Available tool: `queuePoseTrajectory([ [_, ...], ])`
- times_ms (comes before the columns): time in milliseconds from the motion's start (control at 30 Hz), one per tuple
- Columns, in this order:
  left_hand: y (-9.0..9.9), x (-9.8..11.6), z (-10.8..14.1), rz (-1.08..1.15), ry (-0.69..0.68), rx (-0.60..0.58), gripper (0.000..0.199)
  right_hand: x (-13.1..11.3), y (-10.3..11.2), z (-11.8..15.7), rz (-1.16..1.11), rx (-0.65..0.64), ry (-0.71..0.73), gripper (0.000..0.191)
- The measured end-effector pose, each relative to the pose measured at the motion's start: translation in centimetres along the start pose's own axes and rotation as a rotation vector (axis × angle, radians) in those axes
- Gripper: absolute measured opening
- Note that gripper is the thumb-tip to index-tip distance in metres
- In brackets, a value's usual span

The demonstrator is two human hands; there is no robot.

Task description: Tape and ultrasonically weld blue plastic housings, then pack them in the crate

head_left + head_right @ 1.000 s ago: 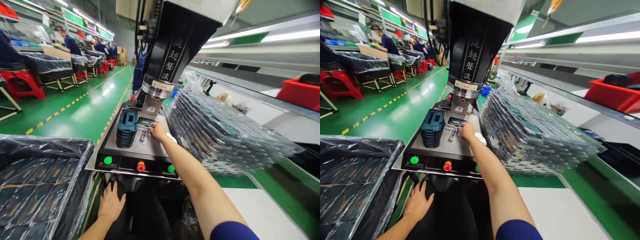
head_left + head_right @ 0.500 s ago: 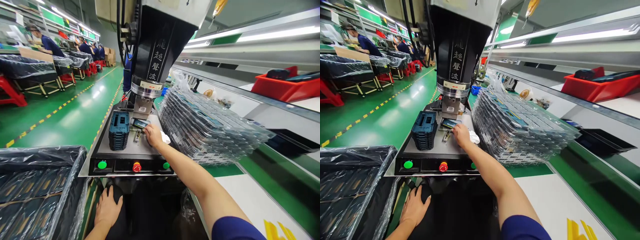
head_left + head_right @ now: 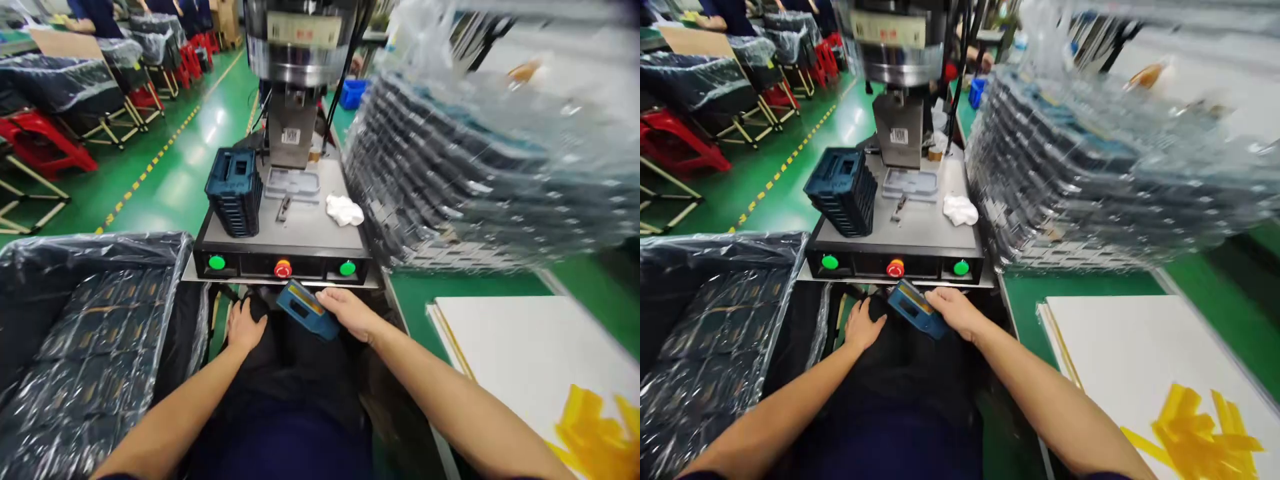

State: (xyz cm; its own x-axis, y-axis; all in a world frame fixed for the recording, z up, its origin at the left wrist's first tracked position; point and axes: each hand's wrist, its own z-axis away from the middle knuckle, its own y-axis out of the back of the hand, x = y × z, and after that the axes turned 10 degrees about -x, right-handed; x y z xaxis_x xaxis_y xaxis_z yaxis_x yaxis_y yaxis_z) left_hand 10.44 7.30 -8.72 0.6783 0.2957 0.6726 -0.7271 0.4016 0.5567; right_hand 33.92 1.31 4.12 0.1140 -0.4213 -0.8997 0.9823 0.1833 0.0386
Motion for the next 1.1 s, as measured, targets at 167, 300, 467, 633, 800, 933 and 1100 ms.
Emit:
queuePoseTrajectory([
  [167,1.7,4.0,2.1,0.229,0.024,-0.191,0.051,2.1,0.6,-1.5,-0.208,-0.149,-0.151,0.053],
  [300,2.6,7.7,4.7,0.567,-0.196,-0.514,0.052,1.9,0.7,-1.7,-0.151,-0.239,-0.142,0.052],
  [467,2.5,8.8,5.2,0.476,-0.177,-0.507,0.040,2.1,1.0,-2.0,0.120,-0.234,-0.054,0.044],
  [633,1.8,8.1,5.2,0.494,-0.090,-0.480,0.042,2.1,1.4,-2.0,0.489,-0.255,0.063,0.024],
  [800,1.2,7.5,5.2,0.330,-0.148,-0.414,0.040,1.5,0.9,-1.5,0.586,-0.194,-0.015,0.019],
  [933,1.1,7.5,5.3,0.178,-0.190,-0.317,0.040,1.6,0.6,-1.6,0.601,-0.152,0.017,0.021],
  [1100,0.6,8.6,6.5,-0.146,-0.197,-0.059,0.074,2.3,-0.1,-2.1,0.538,-0.170,0.127,0.034],
])
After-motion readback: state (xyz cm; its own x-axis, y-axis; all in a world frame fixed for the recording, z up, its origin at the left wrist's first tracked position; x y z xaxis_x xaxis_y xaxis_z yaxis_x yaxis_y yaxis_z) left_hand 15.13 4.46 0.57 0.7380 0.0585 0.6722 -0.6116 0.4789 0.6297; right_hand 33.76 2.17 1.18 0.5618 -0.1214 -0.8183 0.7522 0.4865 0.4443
